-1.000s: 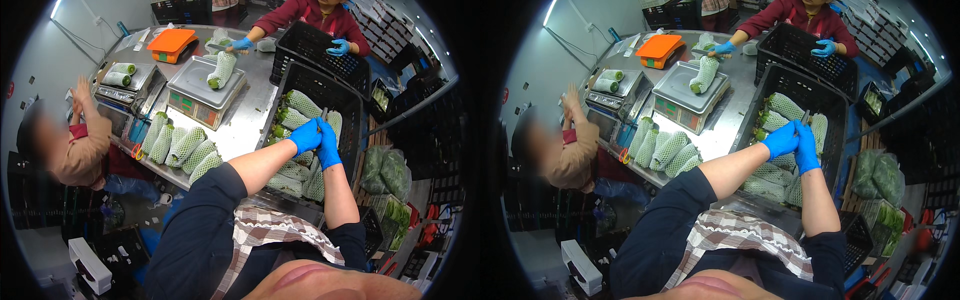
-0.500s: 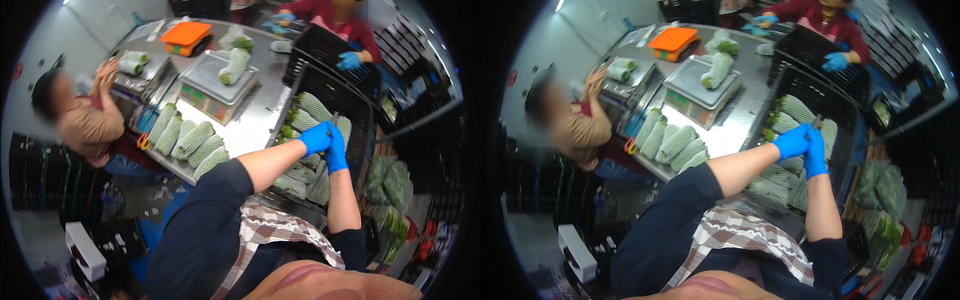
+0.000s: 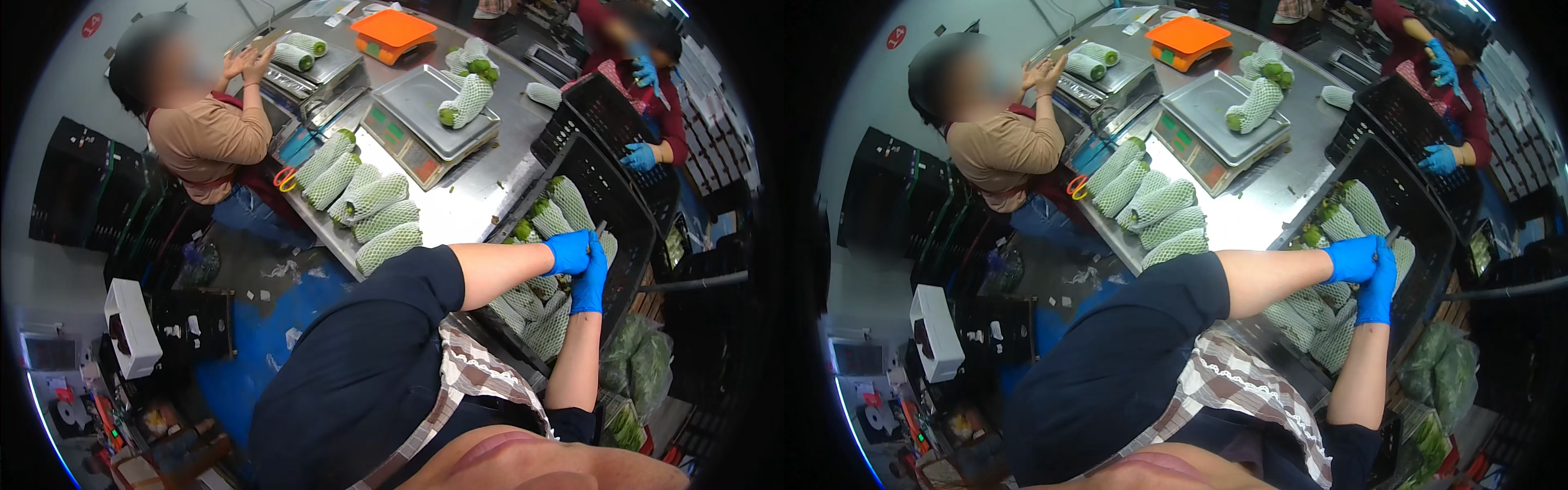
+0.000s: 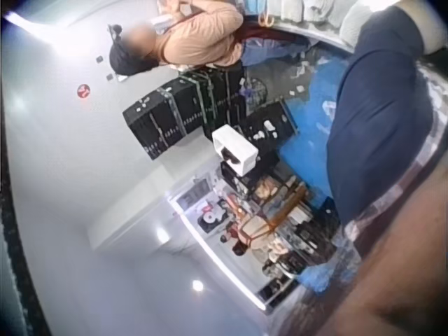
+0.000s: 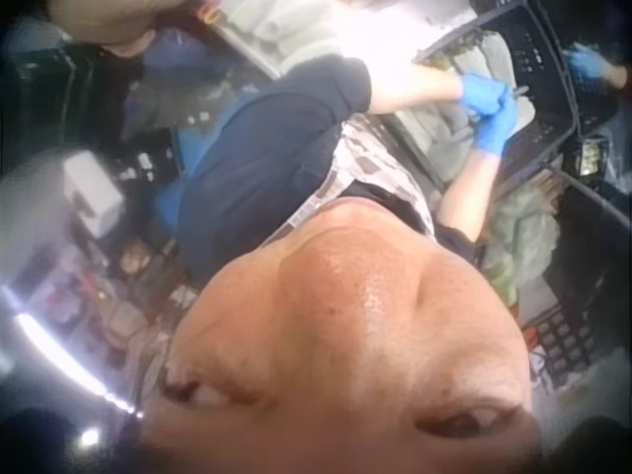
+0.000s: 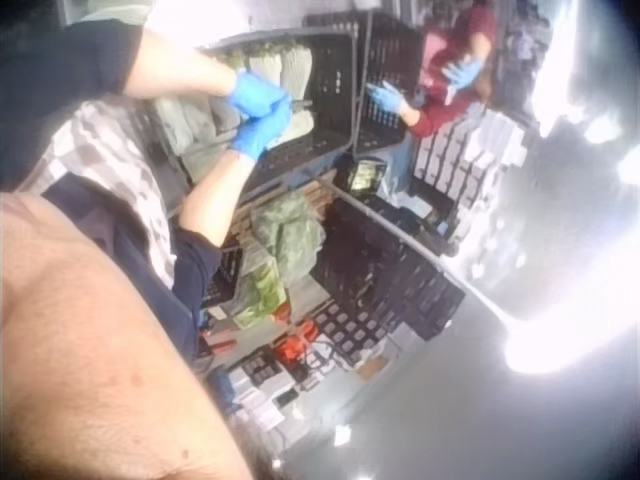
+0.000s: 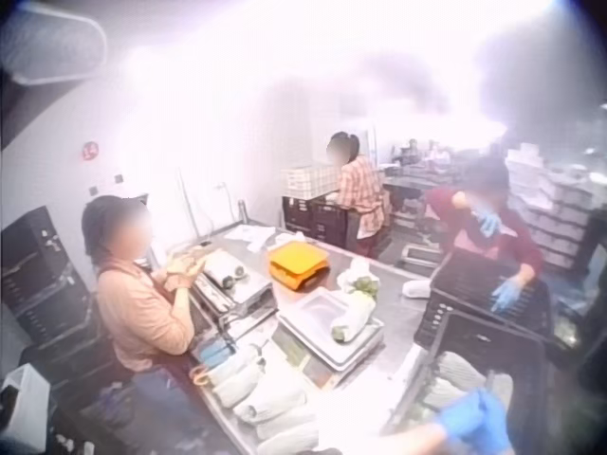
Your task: The person uses a knife to trim the stem end of green fruits wrapped in protective foam nets. The trimmed fruits are placed into a black crate. Another person nearby weighs similar items on a scale.
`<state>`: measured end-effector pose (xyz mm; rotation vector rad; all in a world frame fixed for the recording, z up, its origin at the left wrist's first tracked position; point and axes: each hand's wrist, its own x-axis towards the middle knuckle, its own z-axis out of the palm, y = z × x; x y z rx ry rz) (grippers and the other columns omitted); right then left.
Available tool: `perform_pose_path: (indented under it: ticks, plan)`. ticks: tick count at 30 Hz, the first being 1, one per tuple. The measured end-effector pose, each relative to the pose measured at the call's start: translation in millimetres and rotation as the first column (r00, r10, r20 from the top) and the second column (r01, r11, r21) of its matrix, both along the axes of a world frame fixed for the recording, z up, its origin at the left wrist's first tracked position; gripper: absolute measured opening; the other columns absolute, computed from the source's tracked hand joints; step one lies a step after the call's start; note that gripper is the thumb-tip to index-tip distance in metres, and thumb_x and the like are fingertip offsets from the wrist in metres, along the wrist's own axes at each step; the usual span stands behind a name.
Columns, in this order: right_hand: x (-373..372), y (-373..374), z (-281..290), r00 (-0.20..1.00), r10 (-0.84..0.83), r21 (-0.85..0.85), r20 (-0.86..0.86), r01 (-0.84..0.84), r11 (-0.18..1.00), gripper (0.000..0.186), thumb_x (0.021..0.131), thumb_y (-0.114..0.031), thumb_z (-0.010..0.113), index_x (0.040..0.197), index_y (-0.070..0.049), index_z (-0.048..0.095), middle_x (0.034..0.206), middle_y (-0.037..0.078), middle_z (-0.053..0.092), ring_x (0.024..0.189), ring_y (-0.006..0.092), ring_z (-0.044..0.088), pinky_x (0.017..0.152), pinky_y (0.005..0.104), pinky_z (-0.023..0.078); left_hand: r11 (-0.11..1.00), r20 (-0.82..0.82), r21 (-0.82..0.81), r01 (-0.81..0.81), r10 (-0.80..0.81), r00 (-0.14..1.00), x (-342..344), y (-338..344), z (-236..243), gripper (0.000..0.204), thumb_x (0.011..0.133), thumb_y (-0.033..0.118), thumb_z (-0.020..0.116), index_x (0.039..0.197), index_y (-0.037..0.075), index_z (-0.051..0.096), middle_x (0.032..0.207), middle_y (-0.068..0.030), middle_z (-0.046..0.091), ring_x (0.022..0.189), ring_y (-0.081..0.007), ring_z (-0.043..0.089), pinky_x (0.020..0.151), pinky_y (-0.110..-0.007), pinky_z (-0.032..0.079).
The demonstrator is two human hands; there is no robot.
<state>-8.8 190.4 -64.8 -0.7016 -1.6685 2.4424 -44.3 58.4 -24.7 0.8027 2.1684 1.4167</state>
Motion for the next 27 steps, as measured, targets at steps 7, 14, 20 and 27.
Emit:
perform_pose_path:
  ticks: [7, 14, 20, 27]
  plan:
    - [0.8, -4.5, 8.0, 0.999, -0.024, 0.013, 0.033, 0.023, 1.0, 0.039, 0.094, -0.039, 0.064, 0.117, -0.007, 0.063, 0.106, 0.008, 0.066, 0.095, 0.0206, 0.061, 0.083, 0.036, 0.05, 1.0, -0.016, -0.018, -0.011, 0.011, 1.0, -0.5, 4.6, -2.1, 0.043, 0.088, 0.027, 0.058, 0.119, -0.003, 0.054, 0.112, -0.0287, 0.065, 0.104, -0.042, 0.064, 0.089, -0.045, 0.052]
    - [-0.5, -9.8, 10.9, 0.997, -0.076, 0.029, -0.022, 0.076, 0.997, 0.031, 0.094, -0.033, 0.064, 0.113, -0.008, 0.064, 0.101, 0.007, 0.065, 0.091, 0.0181, 0.06, 0.081, 0.0341, 0.049, 0.998, 0.006, -0.05, -0.034, 0.035, 0.999, 0.8, -7.3, 7.9, 0.044, 0.087, 0.02, 0.055, 0.122, -0.005, 0.051, 0.115, -0.0313, 0.063, 0.108, -0.044, 0.062, 0.092, -0.046, 0.05]
    - [4.6, -24.2, 25.7, 0.992, -0.125, 0.085, 0.029, 0.122, 0.989, 0.03, 0.094, -0.032, 0.064, 0.113, -0.009, 0.064, 0.102, 0.007, 0.065, 0.091, 0.0186, 0.06, 0.083, 0.0345, 0.049, 0.999, 0.036, -0.03, -0.039, 0.04, 0.999, -1.1, -3.8, -0.7, 0.044, 0.087, 0.017, 0.054, 0.127, -0.001, 0.049, 0.12, -0.0298, 0.061, 0.112, -0.0439, 0.06, 0.095, -0.046, 0.049]
    - [7.6, -31.1, 35.7, 0.994, -0.113, 0.104, -0.003, 0.113, 0.988, 0.03, 0.094, -0.033, 0.064, 0.113, -0.009, 0.064, 0.097, 0.005, 0.064, 0.087, 0.0159, 0.06, 0.077, 0.0322, 0.049, 0.999, 0.046, -0.024, -0.021, 0.022, 0.999, 1.3, -8.2, 7.7, 0.046, 0.088, 0.02, 0.054, 0.128, -0.002, 0.048, 0.122, -0.0302, 0.06, 0.113, -0.044, 0.06, 0.096, -0.046, 0.049]
